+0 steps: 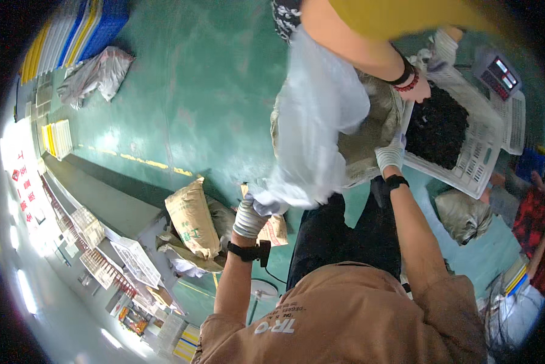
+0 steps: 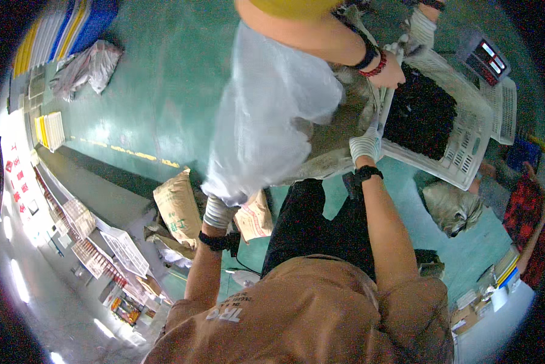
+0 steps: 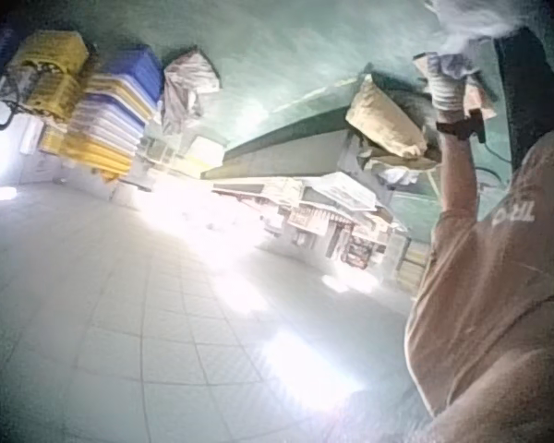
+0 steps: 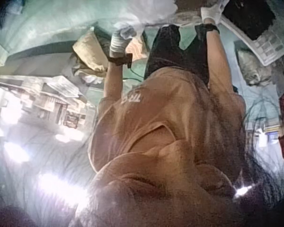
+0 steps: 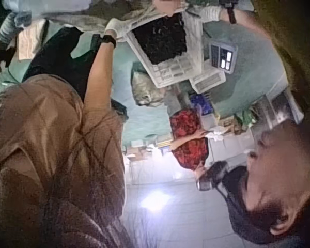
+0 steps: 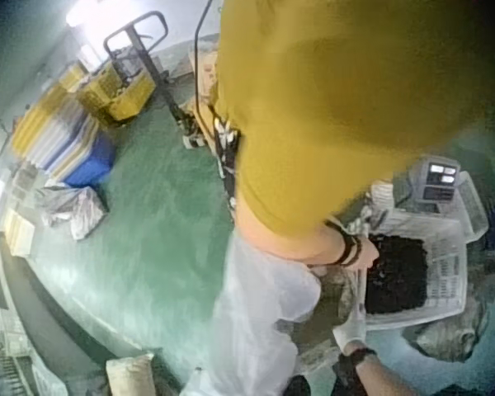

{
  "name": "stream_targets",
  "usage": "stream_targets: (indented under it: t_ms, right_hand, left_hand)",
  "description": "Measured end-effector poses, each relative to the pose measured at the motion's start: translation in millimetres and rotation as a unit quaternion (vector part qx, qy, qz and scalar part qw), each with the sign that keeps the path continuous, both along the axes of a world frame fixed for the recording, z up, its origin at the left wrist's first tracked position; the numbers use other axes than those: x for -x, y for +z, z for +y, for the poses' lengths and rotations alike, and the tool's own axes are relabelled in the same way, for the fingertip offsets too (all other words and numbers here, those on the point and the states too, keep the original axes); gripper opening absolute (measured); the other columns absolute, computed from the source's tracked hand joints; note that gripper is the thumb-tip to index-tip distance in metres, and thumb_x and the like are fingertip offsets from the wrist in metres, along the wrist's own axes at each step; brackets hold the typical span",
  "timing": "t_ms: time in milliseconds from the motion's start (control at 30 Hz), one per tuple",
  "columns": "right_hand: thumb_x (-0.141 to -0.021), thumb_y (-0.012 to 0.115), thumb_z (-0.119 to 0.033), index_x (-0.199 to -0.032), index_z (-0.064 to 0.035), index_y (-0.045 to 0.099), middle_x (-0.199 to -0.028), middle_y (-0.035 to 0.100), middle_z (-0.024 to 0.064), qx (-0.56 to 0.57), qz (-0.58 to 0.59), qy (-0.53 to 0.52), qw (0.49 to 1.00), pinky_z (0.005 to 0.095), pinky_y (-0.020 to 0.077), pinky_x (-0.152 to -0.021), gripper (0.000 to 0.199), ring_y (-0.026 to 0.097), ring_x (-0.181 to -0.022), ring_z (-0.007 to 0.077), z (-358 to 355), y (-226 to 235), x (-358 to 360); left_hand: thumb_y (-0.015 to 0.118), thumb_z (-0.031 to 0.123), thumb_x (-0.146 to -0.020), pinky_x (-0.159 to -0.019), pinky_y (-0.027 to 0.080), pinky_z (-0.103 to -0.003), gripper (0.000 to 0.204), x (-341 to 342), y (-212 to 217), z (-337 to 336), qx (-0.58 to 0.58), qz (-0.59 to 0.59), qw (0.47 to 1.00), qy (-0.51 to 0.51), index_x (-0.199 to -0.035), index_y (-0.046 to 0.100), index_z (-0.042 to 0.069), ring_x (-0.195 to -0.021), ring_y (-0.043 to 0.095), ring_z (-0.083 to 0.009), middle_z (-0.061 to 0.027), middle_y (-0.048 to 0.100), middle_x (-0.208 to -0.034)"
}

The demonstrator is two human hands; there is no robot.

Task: Weighing and transferring small plastic parts between large bags and baskets using an industrial scale.

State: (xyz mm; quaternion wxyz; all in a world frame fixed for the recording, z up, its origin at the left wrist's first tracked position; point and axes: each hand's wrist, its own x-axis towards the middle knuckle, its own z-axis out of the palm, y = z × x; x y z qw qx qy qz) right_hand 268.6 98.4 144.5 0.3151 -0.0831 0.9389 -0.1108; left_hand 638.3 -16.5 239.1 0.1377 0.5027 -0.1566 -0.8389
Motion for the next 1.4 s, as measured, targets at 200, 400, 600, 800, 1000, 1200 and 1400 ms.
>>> stream_targets:
  t_ms: [200, 400, 600, 800, 1000, 1200, 1400]
  right_hand:
    - [-0.054, 0.084, -0.015, -0.142, -0.0111, 0.023, -0.143, 0.027, 0.0224, 0.222, -0.01, 0.285, 0.932, 0.0417, 0.0262, -0.109, 0.107, 0.028, -0.132, 0.0371, -82, 90, -51]
    - [-0.083, 0.056, -0.046, -0.12, -0.0113, 0.056, -0.118, 0.056, 0.0196, 0.233, -0.05, 0.325, 0.915, 0.0466, 0.0414, -0.093, 0.051, 0.053, -0.107, 0.0394, -145, -4, -86]
    - [-0.089, 0.04, -0.01, -0.115, 0.0006, 0.054, -0.102, 0.062, 0.011, 0.285, -0.1, 0.231, 0.925, 0.036, 0.0462, -0.084, 0.032, 0.057, -0.092, 0.0193, -113, 15, 14]
    - [-0.081, 0.054, 0.0, -0.12, 0.0011, 0.051, -0.115, 0.06, 0.0147, 0.273, -0.405, 0.137, 0.862, 0.0327, 0.0461, -0.09, 0.039, 0.059, -0.102, 0.0213, -67, 120, 73]
    - [-0.089, 0.055, -0.017, -0.12, -0.0038, 0.053, -0.114, 0.06, 0.0082, 0.28, -0.53, 0.057, 0.798, 0.0332, 0.0489, -0.089, 0.033, 0.06, -0.099, 0.0174, -33, 205, 40]
    - [-0.086, 0.061, -0.023, -0.119, -0.0028, 0.052, -0.114, 0.06, 0.0089, 0.202, -0.511, 0.066, 0.833, 0.0342, 0.0483, -0.088, 0.04, 0.059, -0.099, 0.0187, 14, 253, -13]
    - [-0.08, 0.067, -0.027, -0.122, -0.0012, 0.049, -0.12, 0.057, 0.0111, 0.257, -0.103, 0.313, 0.909, 0.0342, 0.0445, -0.093, 0.053, 0.057, -0.104, 0.0217, 44, 261, 83]
  left_hand:
    - [0.058, 0.026, -0.083, -0.051, 0.034, -0.028, 0.028, 26, 0, -15, -0.162, 0.181, 0.952, 0.189, -0.105, 0.056, 0.01, -0.054, 0.043, -0.0126, 0.0015, 0.048, -0.065]
    - [0.057, 0.027, -0.087, -0.085, 0.048, -0.033, 0.033, 43, -6, 8, -0.122, 0.144, 0.972, 0.142, -0.115, 0.054, 0.01, -0.094, 0.056, -0.0203, -0.0054, 0.057, -0.108]
    - [0.046, 0.03, -0.095, -0.072, 0.051, -0.031, 0.029, -57, -16, -20, -0.027, 0.376, 0.904, 0.201, -0.11, 0.052, 0.006, -0.079, 0.057, -0.0182, -0.0063, 0.056, -0.085]
    - [0.062, 0.012, -0.085, -0.076, 0.048, -0.034, 0.018, -104, -51, -27, 0.145, -0.307, 0.894, 0.292, -0.101, 0.06, 0.005, -0.08, 0.056, -0.0216, -0.007, 0.06, -0.092]
    - [0.059, 0.007, -0.07, -0.087, 0.043, -0.043, 0.03, 71, 46, 22, 0.751, -0.25, 0.561, -0.243, -0.1, 0.061, 0.009, -0.1, 0.056, -0.0281, -0.0105, 0.06, -0.105]
    - [0.053, 0.031, -0.081, -0.094, 0.039, -0.045, 0.04, 189, -23, 44, 0.496, -0.17, 0.613, -0.591, -0.113, 0.059, 0.008, -0.109, 0.055, -0.0324, -0.0147, 0.059, -0.116]
    - [0.039, 0.054, -0.086, -0.106, 0.022, -0.055, 0.057, 122, -39, 110, 0.377, -0.193, 0.628, -0.652, -0.126, 0.052, 0.015, -0.121, 0.048, -0.0317, -0.0179, 0.055, -0.124]
